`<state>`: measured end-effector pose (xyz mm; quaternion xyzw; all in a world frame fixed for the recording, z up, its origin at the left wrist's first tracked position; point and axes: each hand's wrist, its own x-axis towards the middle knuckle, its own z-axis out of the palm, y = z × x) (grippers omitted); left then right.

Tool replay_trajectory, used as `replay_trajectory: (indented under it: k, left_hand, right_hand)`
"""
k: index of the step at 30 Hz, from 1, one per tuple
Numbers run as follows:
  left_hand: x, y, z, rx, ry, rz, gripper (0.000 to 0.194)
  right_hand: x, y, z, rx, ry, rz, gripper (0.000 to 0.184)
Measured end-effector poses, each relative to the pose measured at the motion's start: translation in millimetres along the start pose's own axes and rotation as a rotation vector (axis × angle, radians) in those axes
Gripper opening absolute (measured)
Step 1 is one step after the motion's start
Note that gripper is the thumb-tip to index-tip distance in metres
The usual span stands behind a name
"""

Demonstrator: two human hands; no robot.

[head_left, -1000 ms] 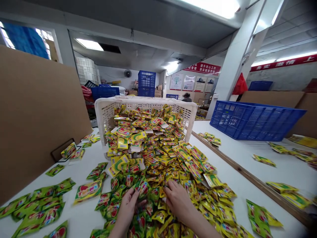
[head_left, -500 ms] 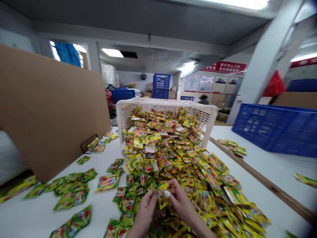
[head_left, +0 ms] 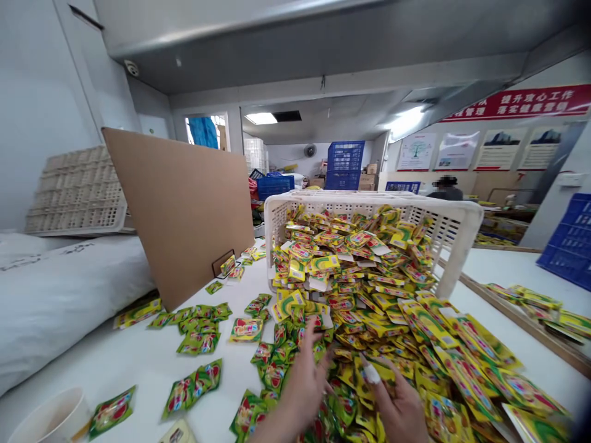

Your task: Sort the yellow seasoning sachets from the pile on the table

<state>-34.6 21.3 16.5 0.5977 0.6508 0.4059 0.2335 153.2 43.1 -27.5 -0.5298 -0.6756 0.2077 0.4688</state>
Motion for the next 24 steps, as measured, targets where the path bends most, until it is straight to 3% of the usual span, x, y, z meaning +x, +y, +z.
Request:
replay_trajectory:
  k: [2,6,8,10,13,16,19,21,24]
  left_hand:
    - [23,-22,-33.8,0.195,0.135,-0.044,0.050]
    - [55,-91,-92.5,0.463,0.371,-0.328,0.055]
    - [60,-117,-106.0,0.513,0.377,-0.416,0.046]
    - [61,-128,-109.5,0.524,0.353,-0.406,0.034]
    - [59,-112,-103.4,0.500,0.285,-0.193,0.024]
    - [51,-66,-86.6,0.432,0.161,0.124,0.024]
    - [36,-18,-58.8,0.280,-0.041,0.407,0.028]
    - [24,1,-37.5,0.121,-0.131,0.461,0.025]
    - [15,8,-7.4,-0.237,0.016,0.323,0.026]
  right_hand:
    - [8,8,-13,-0.178,-0.014,-0.003,0.047]
    - [18,19,-25,-0.440,-0.169,-0.020,0.034]
    - [20,19,-26,-0.470,-0.207,0.018,0.031]
    - [21,16,-28,-0.416,-0.181,0.072,0.032]
    - [20,6,-30,-0.100,-0.151,0.144,0.038]
    - [14,-9,-22,0.380,-0.201,0.134,0.047]
    - [2,-23,-7,0.615,-0.258,0.164,0.057]
    - [-5,-30,0,0.657,-0.271,0.218,0.054]
    - [-7,-36,-1,0.641,-0.239,0.190,0.038]
